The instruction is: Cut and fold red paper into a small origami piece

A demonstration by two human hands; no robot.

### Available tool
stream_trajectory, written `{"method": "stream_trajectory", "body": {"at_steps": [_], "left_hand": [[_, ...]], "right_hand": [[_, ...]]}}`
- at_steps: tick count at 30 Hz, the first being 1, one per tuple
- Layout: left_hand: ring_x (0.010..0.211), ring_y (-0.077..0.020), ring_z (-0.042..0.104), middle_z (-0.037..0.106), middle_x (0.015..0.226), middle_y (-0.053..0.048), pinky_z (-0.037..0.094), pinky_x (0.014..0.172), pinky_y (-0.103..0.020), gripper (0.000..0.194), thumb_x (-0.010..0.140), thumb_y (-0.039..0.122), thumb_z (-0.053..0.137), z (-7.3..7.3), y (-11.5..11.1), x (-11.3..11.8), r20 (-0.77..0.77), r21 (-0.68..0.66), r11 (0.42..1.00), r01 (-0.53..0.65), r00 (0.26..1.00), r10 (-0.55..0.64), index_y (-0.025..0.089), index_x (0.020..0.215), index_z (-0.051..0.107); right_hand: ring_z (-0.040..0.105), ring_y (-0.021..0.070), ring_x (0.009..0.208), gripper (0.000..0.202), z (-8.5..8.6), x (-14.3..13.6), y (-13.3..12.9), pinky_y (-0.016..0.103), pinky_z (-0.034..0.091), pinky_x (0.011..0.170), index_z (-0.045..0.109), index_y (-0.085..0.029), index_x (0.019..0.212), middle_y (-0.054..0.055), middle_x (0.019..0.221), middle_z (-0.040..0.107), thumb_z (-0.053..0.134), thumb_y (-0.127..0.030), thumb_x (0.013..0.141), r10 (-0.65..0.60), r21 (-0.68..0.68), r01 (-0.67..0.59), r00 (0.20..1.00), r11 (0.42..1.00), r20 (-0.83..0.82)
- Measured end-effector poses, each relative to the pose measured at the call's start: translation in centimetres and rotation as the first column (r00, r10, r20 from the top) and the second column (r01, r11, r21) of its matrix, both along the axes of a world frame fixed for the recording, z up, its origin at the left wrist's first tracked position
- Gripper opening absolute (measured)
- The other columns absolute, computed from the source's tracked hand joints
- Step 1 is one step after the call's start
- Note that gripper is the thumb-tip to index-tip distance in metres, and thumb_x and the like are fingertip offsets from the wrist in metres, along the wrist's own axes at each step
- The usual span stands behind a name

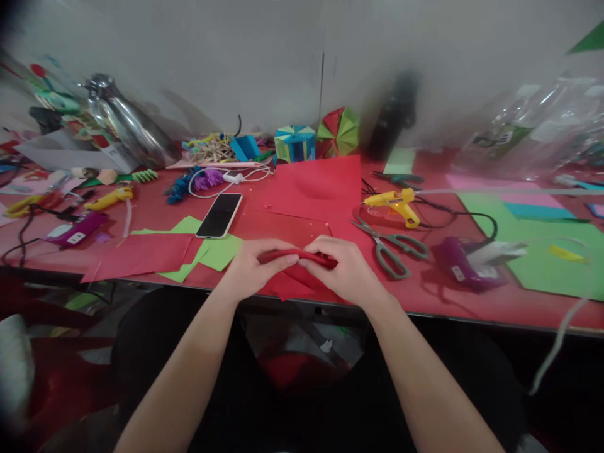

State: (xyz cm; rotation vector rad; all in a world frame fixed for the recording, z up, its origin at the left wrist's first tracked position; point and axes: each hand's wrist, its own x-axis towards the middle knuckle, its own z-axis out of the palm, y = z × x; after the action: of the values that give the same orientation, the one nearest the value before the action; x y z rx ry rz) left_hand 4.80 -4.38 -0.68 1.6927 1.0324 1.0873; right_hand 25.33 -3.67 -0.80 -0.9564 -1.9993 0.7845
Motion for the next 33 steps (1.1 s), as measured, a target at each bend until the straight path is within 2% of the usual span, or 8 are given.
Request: {"method": "stream_trajectory", "body": {"at_steps": [4,7,12,16,19,23,29,33], "left_hand": [[0.082,-0.0194,0.069,0.075,0.089,-0.005,0.053,0.078,-0.029,0.013,0.088,0.028,0.066,0.6,-0.5,0.1,-0.020,0.168,0.985,-0.048,0.998,0.052,0.022,0.090,0.077],[0.082,-0.0190,0.068,0.075,0.089,-0.005,0.052,0.079,-0.029,0.013,0.089,0.026,0.064,1.0,-0.8,0.3,-0.064,0.204,0.979,-0.029,0.997,0.043,0.021,0.091,0.076],[0.079,-0.0179,0.065,0.072,0.086,-0.005,0.051,0.074,-0.028,0.013,0.088,0.028,0.064,1.2,-1.1,0.5,-0.035,0.083,0.996,-0.026,0.999,0.029,0.019,0.090,0.073],[0.073,-0.0162,0.061,0.069,0.080,-0.003,0.048,0.069,-0.026,0.015,0.088,0.031,0.063,1.2,-0.8,0.2,-0.015,-0.027,0.998,0.057,0.998,-0.057,0.018,0.086,0.072],[0.074,-0.0160,0.060,0.067,0.078,-0.003,0.048,0.068,-0.025,0.015,0.087,0.030,0.063,1.2,-0.6,0.0,-0.026,-0.096,0.989,0.110,0.993,-0.113,0.019,0.084,0.072],[0.075,-0.0161,0.061,0.068,0.079,-0.003,0.048,0.070,-0.025,0.015,0.088,0.028,0.061,0.9,-0.5,0.2,-0.031,-0.098,0.989,0.109,0.993,-0.113,0.018,0.084,0.073],[0.073,-0.0167,0.064,0.072,0.077,-0.003,0.050,0.068,-0.026,0.016,0.086,0.025,0.062,-0.1,-0.3,1.1,-0.022,0.037,0.995,-0.092,0.995,0.092,0.019,0.085,0.076],[0.079,-0.0178,0.067,0.073,0.083,-0.004,0.053,0.071,-0.026,0.015,0.086,0.026,0.063,-0.6,0.1,1.0,0.038,-0.028,0.998,-0.047,0.998,0.048,0.018,0.089,0.076]], "right_hand": [[0.064,0.0188,0.082,0.005,0.3,-0.2,-0.4,0.033,0.050,0.077,0.067,-0.025,0.092,0.003,0.089,0.070,0.068,-0.026,0.088,-0.080,0.201,0.089,0.995,0.975,-0.054],[0.065,0.0199,0.087,0.005,0.7,-0.2,-0.7,0.036,0.051,0.082,0.067,-0.026,0.092,0.004,0.092,0.070,0.063,-0.022,0.091,-0.086,0.272,0.092,0.996,0.958,-0.033],[0.063,0.0195,0.085,0.006,1.7,-0.3,-0.9,0.036,0.050,0.081,0.061,-0.024,0.091,0.004,0.090,0.067,0.057,-0.023,0.095,-0.075,0.289,0.052,0.995,0.956,0.068],[0.059,0.0189,0.081,0.009,2.8,-0.1,-1.0,0.035,0.048,0.079,0.058,-0.023,0.091,0.004,0.088,0.065,0.051,-0.020,0.096,0.006,0.249,-0.066,0.972,0.966,0.233],[0.059,0.0191,0.081,0.010,3.1,0.0,-1.0,0.035,0.047,0.080,0.057,-0.022,0.091,0.004,0.088,0.065,0.050,-0.019,0.096,0.003,0.262,-0.099,0.939,0.960,0.344],[0.059,0.0197,0.080,0.012,2.9,0.0,-0.9,0.035,0.046,0.078,0.059,-0.022,0.088,0.004,0.085,0.067,0.050,-0.020,0.095,-0.080,0.335,-0.073,0.903,0.940,0.422],[0.060,0.0221,0.082,0.011,1.8,-0.9,-0.9,0.037,0.043,0.077,0.064,-0.021,0.087,0.005,0.088,0.071,0.055,-0.017,0.091,-0.303,0.500,0.073,0.866,0.863,0.397],[0.060,0.0230,0.087,0.013,1.7,-1.2,-0.9,0.038,0.043,0.078,0.068,-0.022,0.090,0.004,0.092,0.072,0.057,-0.017,0.092,-0.316,0.533,0.059,0.857,0.844,0.407]]}}
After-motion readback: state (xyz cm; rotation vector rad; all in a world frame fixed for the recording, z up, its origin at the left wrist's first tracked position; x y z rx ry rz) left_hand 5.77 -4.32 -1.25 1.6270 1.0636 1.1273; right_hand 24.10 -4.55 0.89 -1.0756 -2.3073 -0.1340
